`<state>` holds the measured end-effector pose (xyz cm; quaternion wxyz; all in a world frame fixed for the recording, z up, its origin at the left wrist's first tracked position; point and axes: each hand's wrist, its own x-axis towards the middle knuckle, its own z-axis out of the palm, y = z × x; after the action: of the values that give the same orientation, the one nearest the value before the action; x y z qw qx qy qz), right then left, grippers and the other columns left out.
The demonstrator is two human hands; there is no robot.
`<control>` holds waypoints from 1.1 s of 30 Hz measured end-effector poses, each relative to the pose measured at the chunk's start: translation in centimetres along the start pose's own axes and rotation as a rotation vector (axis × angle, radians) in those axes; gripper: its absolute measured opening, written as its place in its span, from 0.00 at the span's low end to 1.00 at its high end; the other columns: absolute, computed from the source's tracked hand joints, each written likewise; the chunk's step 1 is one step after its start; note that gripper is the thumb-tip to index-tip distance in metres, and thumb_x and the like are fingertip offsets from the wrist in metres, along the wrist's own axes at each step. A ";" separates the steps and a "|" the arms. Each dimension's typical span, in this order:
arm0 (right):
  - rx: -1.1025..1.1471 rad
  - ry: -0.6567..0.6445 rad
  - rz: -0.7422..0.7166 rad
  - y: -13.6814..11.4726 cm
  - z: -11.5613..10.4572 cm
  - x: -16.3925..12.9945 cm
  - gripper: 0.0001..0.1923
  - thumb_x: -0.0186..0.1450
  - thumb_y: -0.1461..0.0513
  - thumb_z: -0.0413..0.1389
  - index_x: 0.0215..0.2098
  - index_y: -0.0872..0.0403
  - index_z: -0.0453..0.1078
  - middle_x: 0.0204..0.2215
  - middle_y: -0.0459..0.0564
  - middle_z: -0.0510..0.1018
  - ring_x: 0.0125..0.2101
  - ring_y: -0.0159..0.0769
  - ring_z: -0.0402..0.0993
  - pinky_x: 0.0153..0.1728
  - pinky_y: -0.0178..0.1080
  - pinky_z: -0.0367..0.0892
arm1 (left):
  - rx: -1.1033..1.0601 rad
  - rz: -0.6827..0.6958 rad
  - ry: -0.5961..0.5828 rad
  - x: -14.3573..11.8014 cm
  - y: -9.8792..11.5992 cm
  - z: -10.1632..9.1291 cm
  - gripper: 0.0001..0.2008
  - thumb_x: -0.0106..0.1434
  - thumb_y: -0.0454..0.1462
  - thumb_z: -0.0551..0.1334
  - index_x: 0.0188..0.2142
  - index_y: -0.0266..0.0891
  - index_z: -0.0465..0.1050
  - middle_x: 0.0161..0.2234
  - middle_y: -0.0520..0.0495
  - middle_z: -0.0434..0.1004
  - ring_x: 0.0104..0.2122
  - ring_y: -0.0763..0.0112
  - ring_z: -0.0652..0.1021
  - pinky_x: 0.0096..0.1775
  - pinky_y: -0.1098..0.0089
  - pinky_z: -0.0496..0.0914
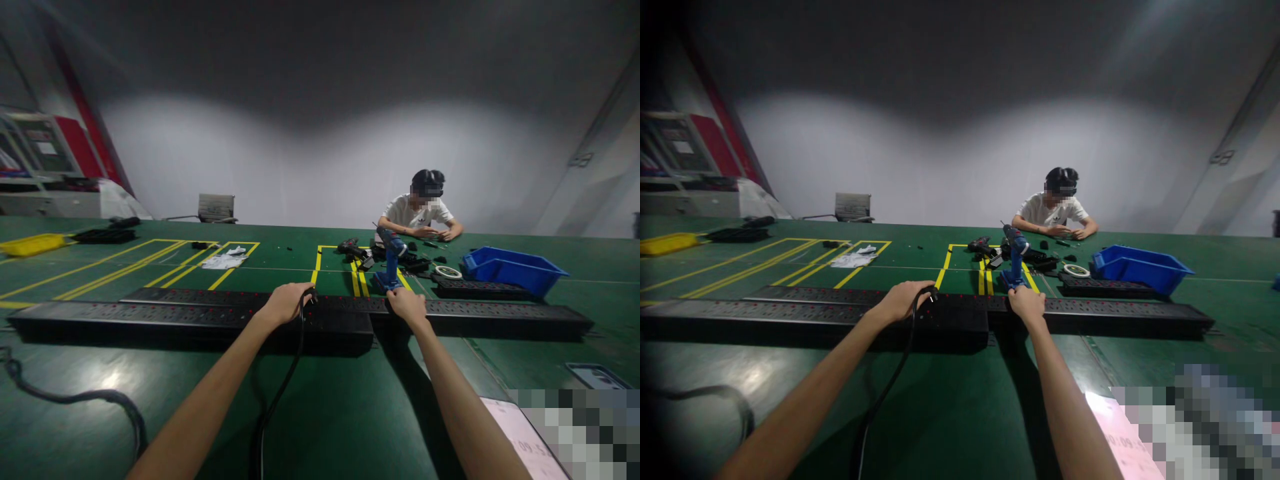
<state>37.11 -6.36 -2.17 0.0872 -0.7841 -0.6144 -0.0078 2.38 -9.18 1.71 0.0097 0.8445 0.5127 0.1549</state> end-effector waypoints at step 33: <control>0.062 0.032 -0.005 0.0 -0.1 0.2 0.21 0.66 0.52 0.44 0.39 0.52 0.75 0.38 0.57 0.78 0.42 0.49 0.73 0.45 0.48 0.58 | -0.492 0.119 0.169 0.8 -2.2 3.8 0.19 0.60 0.43 0.61 0.50 0.45 0.73 0.43 0.47 0.79 0.41 0.65 0.78 0.47 0.64 0.70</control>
<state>37.16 -6.14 -2.04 0.1211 -0.7792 -0.6150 -0.0014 1.87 -6.86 -2.12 0.1628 0.8294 0.4082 0.3449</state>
